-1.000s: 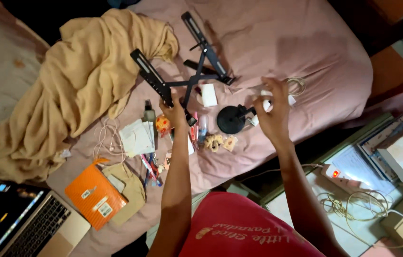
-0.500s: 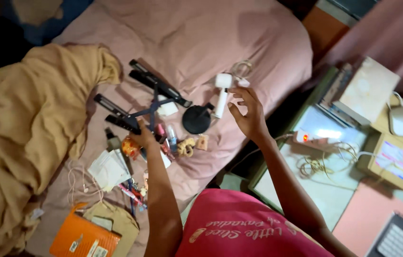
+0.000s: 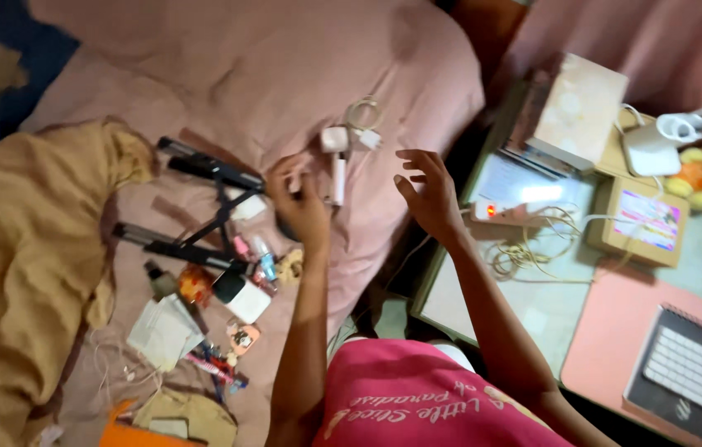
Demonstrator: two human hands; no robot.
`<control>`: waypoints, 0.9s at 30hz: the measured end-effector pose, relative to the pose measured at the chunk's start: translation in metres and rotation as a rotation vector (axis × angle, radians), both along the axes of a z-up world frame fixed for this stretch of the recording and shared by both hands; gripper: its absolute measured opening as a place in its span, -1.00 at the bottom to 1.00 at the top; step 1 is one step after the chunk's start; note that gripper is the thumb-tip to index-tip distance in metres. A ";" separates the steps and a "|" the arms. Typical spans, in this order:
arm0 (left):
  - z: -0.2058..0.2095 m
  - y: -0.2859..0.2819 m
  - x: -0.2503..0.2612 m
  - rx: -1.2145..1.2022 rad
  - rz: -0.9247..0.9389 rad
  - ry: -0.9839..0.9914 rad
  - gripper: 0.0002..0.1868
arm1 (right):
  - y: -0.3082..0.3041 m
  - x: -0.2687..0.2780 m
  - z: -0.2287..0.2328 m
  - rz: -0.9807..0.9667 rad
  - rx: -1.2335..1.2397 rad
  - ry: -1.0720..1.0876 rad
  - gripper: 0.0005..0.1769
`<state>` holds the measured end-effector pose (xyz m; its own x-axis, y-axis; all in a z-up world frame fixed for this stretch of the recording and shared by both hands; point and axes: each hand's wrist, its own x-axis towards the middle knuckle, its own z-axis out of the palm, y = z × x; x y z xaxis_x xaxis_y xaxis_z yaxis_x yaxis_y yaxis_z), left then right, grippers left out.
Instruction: The person reorganizes a cluttered desk by moving items such as a laptop, notebook, power strip, and lamp from the desk to the bed and back. They also tidy cables and rearrange small objects on the desk surface.
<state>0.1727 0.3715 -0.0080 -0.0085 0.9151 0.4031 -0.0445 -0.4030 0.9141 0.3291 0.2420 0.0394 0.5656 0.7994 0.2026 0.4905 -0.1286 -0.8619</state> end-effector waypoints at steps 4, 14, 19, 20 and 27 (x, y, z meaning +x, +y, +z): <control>0.000 -0.035 0.070 -0.008 -0.206 0.064 -0.86 | -0.035 0.050 -0.010 -0.104 0.010 0.052 -0.59; -0.068 -0.094 0.243 -0.320 -0.762 0.215 -0.90 | -0.142 0.235 -0.068 -0.425 0.016 0.217 -0.57; -0.144 -0.115 0.341 -0.229 -0.834 0.214 -0.85 | -0.190 0.334 -0.118 -0.530 -0.059 0.286 -0.50; -0.158 -0.118 0.360 -0.196 -0.825 0.201 -0.84 | -0.197 0.351 -0.131 -0.560 -0.071 0.305 -0.49; -0.244 -0.140 0.445 -0.227 -0.762 0.464 -0.44 | -0.212 0.422 -0.205 -0.687 -0.204 0.312 -0.31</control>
